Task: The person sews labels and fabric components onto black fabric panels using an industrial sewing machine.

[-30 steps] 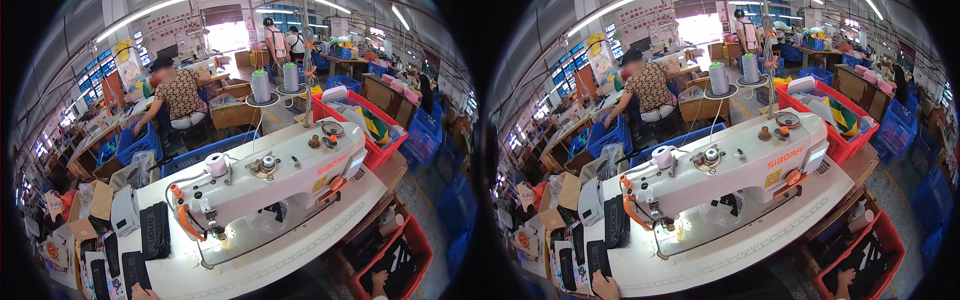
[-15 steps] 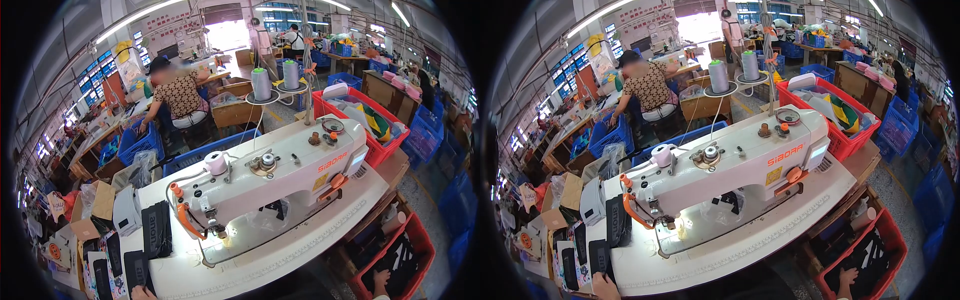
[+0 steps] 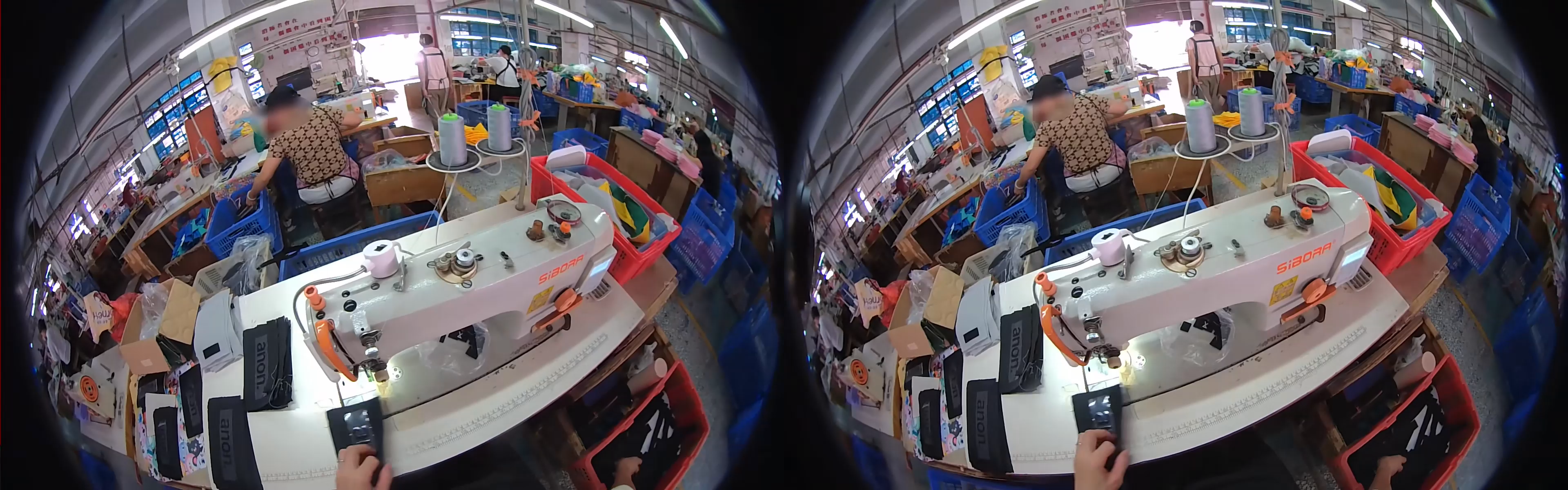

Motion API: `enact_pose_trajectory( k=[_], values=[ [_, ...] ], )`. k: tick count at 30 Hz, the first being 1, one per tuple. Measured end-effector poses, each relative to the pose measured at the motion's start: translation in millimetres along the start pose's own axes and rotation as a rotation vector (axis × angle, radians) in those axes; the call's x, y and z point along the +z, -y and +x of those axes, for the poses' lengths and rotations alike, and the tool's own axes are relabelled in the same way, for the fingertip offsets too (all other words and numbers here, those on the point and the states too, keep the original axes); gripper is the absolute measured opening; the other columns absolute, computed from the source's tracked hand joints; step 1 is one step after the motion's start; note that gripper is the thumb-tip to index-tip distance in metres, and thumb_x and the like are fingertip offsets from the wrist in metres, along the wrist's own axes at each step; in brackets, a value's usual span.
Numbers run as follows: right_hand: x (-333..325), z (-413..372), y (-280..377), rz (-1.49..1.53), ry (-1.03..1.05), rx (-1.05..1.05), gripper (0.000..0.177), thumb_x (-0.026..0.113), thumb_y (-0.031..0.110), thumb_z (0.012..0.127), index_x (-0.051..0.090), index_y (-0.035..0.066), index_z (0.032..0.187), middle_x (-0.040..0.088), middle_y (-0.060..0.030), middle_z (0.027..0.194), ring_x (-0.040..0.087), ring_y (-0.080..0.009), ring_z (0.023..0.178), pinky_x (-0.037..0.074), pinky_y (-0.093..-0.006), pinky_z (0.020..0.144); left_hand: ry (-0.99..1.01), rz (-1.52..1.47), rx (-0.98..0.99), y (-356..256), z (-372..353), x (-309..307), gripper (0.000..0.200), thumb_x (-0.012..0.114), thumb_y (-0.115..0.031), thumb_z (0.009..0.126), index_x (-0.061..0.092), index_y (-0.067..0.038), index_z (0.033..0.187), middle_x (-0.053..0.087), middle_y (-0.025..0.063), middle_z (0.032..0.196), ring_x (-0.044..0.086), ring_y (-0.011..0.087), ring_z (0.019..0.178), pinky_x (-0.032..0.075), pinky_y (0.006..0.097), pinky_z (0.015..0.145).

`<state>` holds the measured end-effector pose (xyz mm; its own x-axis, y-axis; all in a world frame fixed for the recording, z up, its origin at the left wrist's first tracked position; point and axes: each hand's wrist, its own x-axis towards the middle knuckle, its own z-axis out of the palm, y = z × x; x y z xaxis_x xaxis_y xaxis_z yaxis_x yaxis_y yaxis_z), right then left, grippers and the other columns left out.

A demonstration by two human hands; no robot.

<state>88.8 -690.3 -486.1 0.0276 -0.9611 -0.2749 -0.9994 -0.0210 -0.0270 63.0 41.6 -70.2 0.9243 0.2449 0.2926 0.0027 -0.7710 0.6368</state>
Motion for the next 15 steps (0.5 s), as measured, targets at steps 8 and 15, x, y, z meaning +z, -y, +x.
enact_pose_trajectory(
  k=[8,15],
  values=[
    [-19,79,-18,-0.69,0.04,-0.618,0.008,0.07,0.013,0.091,0.072,0.006,0.095,0.071,-0.0071,0.077,0.069,-0.0206,0.067,0.057,-0.0354,0.063,0.063,0.071,0.135,9,8,-4,0.047,0.076,-0.021,0.085,0.062,-0.001,0.125,0.05,0.0246,0.141,0.045,0.0428,0.131,0.039,0.0487,0.108],
    [-82,-30,2,0.186,0.561,-0.061,0.047,0.075,0.015,0.088,0.054,0.012,0.13,0.065,-0.0162,0.11,0.068,-0.029,0.083,0.058,-0.0348,0.067,0.042,0.205,0.06,15,-6,11,0.065,0.079,-0.029,0.082,0.056,-0.001,0.134,0.042,0.0255,0.149,0.036,0.0466,0.138,0.032,0.0525,0.113]
  ],
)
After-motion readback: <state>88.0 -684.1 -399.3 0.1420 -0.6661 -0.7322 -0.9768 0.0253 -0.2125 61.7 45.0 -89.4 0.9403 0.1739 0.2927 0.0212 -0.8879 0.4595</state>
